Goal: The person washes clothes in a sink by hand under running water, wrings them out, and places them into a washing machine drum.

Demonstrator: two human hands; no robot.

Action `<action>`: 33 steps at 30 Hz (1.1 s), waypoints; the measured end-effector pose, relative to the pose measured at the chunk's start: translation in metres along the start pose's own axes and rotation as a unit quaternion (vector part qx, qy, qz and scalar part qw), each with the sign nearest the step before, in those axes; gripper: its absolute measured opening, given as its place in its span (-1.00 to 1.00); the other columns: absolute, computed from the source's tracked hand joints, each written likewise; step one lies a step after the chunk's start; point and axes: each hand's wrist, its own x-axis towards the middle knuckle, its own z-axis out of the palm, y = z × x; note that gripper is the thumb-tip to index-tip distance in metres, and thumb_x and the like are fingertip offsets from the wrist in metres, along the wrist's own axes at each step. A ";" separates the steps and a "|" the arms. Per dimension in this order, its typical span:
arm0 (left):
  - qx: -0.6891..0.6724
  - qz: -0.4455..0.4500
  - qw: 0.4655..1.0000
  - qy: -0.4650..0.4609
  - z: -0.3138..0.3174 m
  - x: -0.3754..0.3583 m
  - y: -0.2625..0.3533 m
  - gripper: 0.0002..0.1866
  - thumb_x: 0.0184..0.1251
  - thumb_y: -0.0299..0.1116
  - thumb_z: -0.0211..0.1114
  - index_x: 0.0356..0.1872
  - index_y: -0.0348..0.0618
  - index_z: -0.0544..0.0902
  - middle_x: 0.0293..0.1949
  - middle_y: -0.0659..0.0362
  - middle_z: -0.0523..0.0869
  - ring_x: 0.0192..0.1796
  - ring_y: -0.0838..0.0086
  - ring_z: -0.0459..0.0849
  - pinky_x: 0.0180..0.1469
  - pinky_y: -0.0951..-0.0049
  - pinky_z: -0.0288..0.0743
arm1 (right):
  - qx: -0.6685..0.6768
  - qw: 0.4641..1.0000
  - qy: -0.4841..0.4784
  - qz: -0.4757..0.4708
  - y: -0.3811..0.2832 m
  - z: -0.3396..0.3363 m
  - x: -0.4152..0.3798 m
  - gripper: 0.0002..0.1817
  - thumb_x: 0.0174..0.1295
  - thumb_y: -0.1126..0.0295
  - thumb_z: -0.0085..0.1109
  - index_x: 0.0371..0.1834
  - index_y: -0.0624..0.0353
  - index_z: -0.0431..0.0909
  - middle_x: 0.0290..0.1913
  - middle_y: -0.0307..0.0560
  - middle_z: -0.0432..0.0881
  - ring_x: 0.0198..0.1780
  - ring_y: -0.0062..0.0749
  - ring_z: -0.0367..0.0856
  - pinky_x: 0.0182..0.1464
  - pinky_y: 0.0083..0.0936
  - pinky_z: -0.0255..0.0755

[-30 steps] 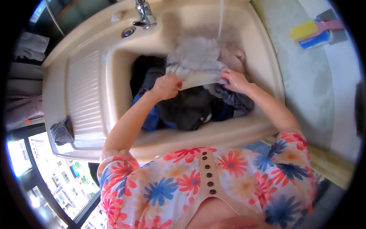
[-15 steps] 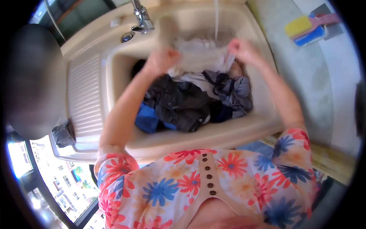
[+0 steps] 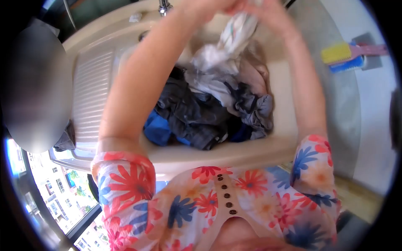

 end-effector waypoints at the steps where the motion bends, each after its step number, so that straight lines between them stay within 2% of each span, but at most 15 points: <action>1: 0.280 0.101 0.952 -0.076 -0.026 -0.003 -0.082 -0.69 0.11 -0.21 0.19 -0.20 -0.20 0.60 -0.40 0.21 0.67 -0.47 0.49 0.59 -0.39 0.46 0.45 | -0.046 0.999 0.015 0.018 0.040 0.014 -0.011 -0.46 0.05 0.18 0.24 0.06 0.21 0.35 -0.07 -0.05 0.51 -0.01 -0.40 0.46 -0.01 -0.52 0.36; 2: 0.346 0.032 0.937 0.010 -0.030 -0.014 -0.129 -0.71 0.07 -0.19 0.22 -0.21 -0.10 0.63 -0.40 0.25 0.69 -0.44 0.44 0.61 -0.33 0.44 0.47 | -0.091 0.995 0.028 0.037 0.079 0.028 -0.022 -0.38 0.03 0.12 0.27 0.11 0.19 0.32 0.01 -0.01 0.48 0.07 -0.35 0.43 0.06 -0.49 0.33; 3: 0.515 -0.068 0.851 -0.075 -0.016 -0.041 -0.106 -0.70 0.08 -0.18 0.23 -0.20 -0.11 0.64 -0.37 0.24 0.70 -0.38 0.48 0.61 -0.27 0.47 0.48 | -0.262 0.960 0.055 0.087 0.108 0.049 -0.036 -0.54 0.08 0.31 0.20 0.08 0.09 0.36 -0.06 -0.19 0.53 0.02 -0.50 0.44 0.03 -0.54 0.34; 4: 0.410 -0.108 0.901 -0.090 -0.020 -0.061 -0.136 -0.70 0.10 -0.23 0.23 -0.21 -0.20 0.64 -0.35 0.21 0.69 -0.35 0.54 0.60 -0.25 0.48 0.48 | -0.224 0.972 0.044 0.048 0.179 0.059 -0.053 -0.59 0.04 0.35 0.14 0.01 0.14 0.39 -0.02 0.08 0.49 0.02 -0.15 0.47 0.03 -0.34 0.35; 5: 0.219 -0.163 0.957 -0.100 -0.030 -0.082 -0.183 -0.71 0.10 -0.27 0.25 -0.21 -0.24 0.63 -0.36 0.19 0.69 -0.33 0.57 0.60 -0.22 0.48 0.48 | -0.316 0.928 0.041 0.192 0.179 0.080 -0.068 -0.63 0.05 0.38 0.04 -0.02 0.12 0.40 -0.02 0.11 0.48 -0.01 -0.04 0.47 0.00 -0.29 0.37; 8: 0.242 -0.227 0.932 -0.146 -0.034 -0.138 -0.192 -0.69 0.09 -0.33 0.23 -0.14 -0.22 0.61 -0.29 0.15 0.68 -0.26 0.58 0.60 -0.21 0.56 0.47 | -0.418 0.879 0.022 0.228 0.295 0.109 -0.134 -0.75 0.13 0.29 -0.07 -0.15 0.05 0.46 -0.15 0.13 0.54 -0.10 0.03 0.51 -0.11 -0.21 0.38; 14: 0.139 -0.297 0.939 -0.102 -0.041 -0.179 -0.193 -0.69 0.11 -0.34 0.21 -0.11 -0.23 0.58 -0.37 0.25 0.62 -0.36 0.64 0.52 -0.36 0.59 0.43 | -0.480 0.822 -0.121 0.283 0.192 0.085 -0.095 -0.73 0.13 0.35 -0.01 -0.09 0.04 0.49 -0.24 0.03 0.59 -0.14 -0.11 0.56 -0.14 -0.26 0.42; 17: 0.107 -0.324 0.938 -0.060 -0.046 -0.182 -0.182 -0.71 0.12 -0.33 0.19 -0.12 -0.20 0.57 -0.40 0.30 0.59 -0.37 0.66 0.51 -0.37 0.62 0.40 | -0.139 0.945 0.062 0.290 0.079 0.042 -0.052 -0.85 0.09 0.44 0.11 -0.25 0.12 0.54 -0.40 -0.20 0.60 -0.45 -0.55 0.55 -0.44 -0.58 0.45; 19: 0.091 -0.322 0.942 -0.041 -0.048 -0.185 -0.181 -0.70 0.12 -0.33 0.19 -0.12 -0.21 0.57 -0.40 0.30 0.59 -0.37 0.66 0.51 -0.38 0.62 0.39 | -0.075 0.986 0.072 0.126 0.014 0.004 -0.030 -0.85 0.10 0.38 0.17 -0.28 0.16 0.53 -0.38 -0.22 0.58 -0.36 -0.57 0.54 -0.38 -0.64 0.43; 21: 0.080 -0.326 0.941 -0.037 -0.047 -0.189 -0.181 -0.69 0.13 -0.32 0.20 -0.11 -0.21 0.56 -0.40 0.31 0.59 -0.38 0.66 0.52 -0.37 0.62 0.39 | -0.163 0.957 0.199 0.136 -0.066 -0.019 -0.006 -0.80 0.13 0.32 0.15 -0.24 0.18 0.53 -0.30 -0.20 0.60 -0.30 -0.56 0.56 -0.27 -0.57 0.45; 22: 0.077 -0.325 0.942 -0.040 -0.047 -0.191 -0.184 -0.69 0.13 -0.32 0.20 -0.11 -0.21 0.56 -0.39 0.31 0.59 -0.38 0.66 0.52 -0.37 0.62 0.39 | -0.113 0.984 0.131 0.030 -0.082 -0.054 0.002 -0.80 0.13 0.29 0.15 -0.25 0.16 0.54 -0.29 -0.19 0.60 -0.34 -0.52 0.55 -0.26 -0.55 0.44; 25: 0.071 -0.322 0.943 -0.043 -0.045 -0.192 -0.189 -0.70 0.13 -0.32 0.20 -0.11 -0.21 0.56 -0.39 0.30 0.59 -0.38 0.66 0.52 -0.36 0.62 0.39 | -0.145 0.955 0.242 -0.086 -0.161 -0.014 0.013 -0.64 0.16 0.43 0.07 0.01 0.29 0.31 -0.24 -0.07 0.52 -0.27 -0.35 0.59 -0.24 -0.45 0.51; 29: 0.063 -0.320 0.945 -0.036 -0.043 -0.196 -0.193 -0.70 0.14 -0.32 0.19 -0.11 -0.21 0.56 -0.38 0.30 0.60 -0.38 0.65 0.52 -0.37 0.62 0.40 | -0.126 0.938 0.201 -0.251 -0.186 -0.023 0.024 -0.68 0.14 0.48 0.05 -0.03 0.33 0.33 -0.25 -0.03 0.53 -0.28 -0.27 0.60 -0.26 -0.42 0.52; 32: 0.055 -0.317 0.946 -0.036 -0.044 -0.196 -0.195 -0.70 0.15 -0.32 0.19 -0.11 -0.22 0.56 -0.38 0.30 0.60 -0.38 0.65 0.53 -0.37 0.62 0.40 | -0.069 0.932 0.287 -0.211 -0.146 -0.008 0.028 -0.69 0.12 0.50 0.05 -0.05 0.34 0.35 -0.27 -0.03 0.54 -0.29 -0.29 0.59 -0.27 -0.44 0.52; 33: 0.054 -0.317 0.946 -0.035 -0.044 -0.196 -0.195 -0.70 0.15 -0.32 0.18 -0.11 -0.22 0.56 -0.38 0.30 0.60 -0.38 0.65 0.53 -0.37 0.62 0.40 | -0.184 0.935 0.282 -0.116 -0.111 -0.010 0.020 -0.77 0.13 0.41 0.09 -0.17 0.24 0.44 -0.30 -0.10 0.56 -0.31 -0.39 0.55 -0.24 -0.50 0.46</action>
